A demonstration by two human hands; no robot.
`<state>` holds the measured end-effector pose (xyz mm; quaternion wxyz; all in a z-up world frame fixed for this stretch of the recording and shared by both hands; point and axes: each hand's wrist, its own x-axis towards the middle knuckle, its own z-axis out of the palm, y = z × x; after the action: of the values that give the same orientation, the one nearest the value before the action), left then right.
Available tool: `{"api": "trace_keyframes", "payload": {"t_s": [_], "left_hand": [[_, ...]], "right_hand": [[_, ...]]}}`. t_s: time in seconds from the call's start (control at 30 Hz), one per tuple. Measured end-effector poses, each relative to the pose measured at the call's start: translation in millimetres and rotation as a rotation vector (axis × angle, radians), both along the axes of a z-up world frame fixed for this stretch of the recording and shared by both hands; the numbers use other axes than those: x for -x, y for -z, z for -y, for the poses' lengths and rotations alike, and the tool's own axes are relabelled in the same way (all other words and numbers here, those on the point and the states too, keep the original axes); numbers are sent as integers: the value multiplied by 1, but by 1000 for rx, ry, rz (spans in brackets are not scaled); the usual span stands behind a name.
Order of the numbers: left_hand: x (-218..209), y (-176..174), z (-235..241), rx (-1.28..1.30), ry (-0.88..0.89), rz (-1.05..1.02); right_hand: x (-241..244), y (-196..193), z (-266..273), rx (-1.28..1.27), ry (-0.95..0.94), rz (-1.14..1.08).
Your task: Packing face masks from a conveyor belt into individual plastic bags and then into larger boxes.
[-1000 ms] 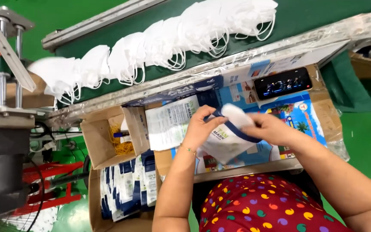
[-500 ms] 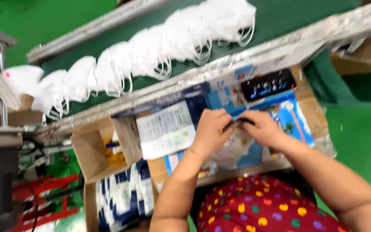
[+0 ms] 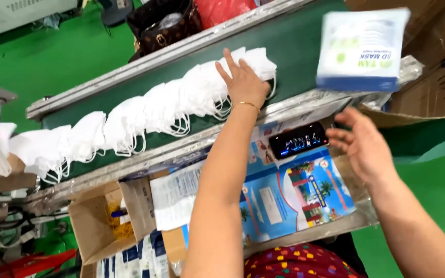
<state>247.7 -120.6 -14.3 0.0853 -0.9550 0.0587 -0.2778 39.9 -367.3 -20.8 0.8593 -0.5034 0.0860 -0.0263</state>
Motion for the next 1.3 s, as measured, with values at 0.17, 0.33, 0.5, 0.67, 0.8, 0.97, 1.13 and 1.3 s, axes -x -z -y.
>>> {"api": "trace_keyframes", "payload": {"t_s": [0.17, 0.33, 0.5, 0.67, 0.8, 0.97, 1.13, 1.3], "left_hand": [[22, -23, 1, 263, 208, -374], [161, 13, -25, 1141, 696, -609], [250, 40, -82, 1736, 860, -596], [281, 50, -135, 901, 729, -582], [273, 17, -135, 746, 797, -573], [270, 43, -105, 449, 601, -734], [273, 55, -95, 549, 567, -583], [270, 54, -103, 529, 541, -526]], "right_hand": [[22, 52, 6, 362, -84, 72], [22, -13, -46, 128, -72, 117], [56, 50, -69, 464, -334, -205], [87, 109, -84, 836, -404, 206], [73, 91, -95, 930, -347, 433], [71, 97, -124, 822, -427, 386], [81, 112, -135, 700, -493, 223], [64, 117, -134, 861, -404, 394]]}}
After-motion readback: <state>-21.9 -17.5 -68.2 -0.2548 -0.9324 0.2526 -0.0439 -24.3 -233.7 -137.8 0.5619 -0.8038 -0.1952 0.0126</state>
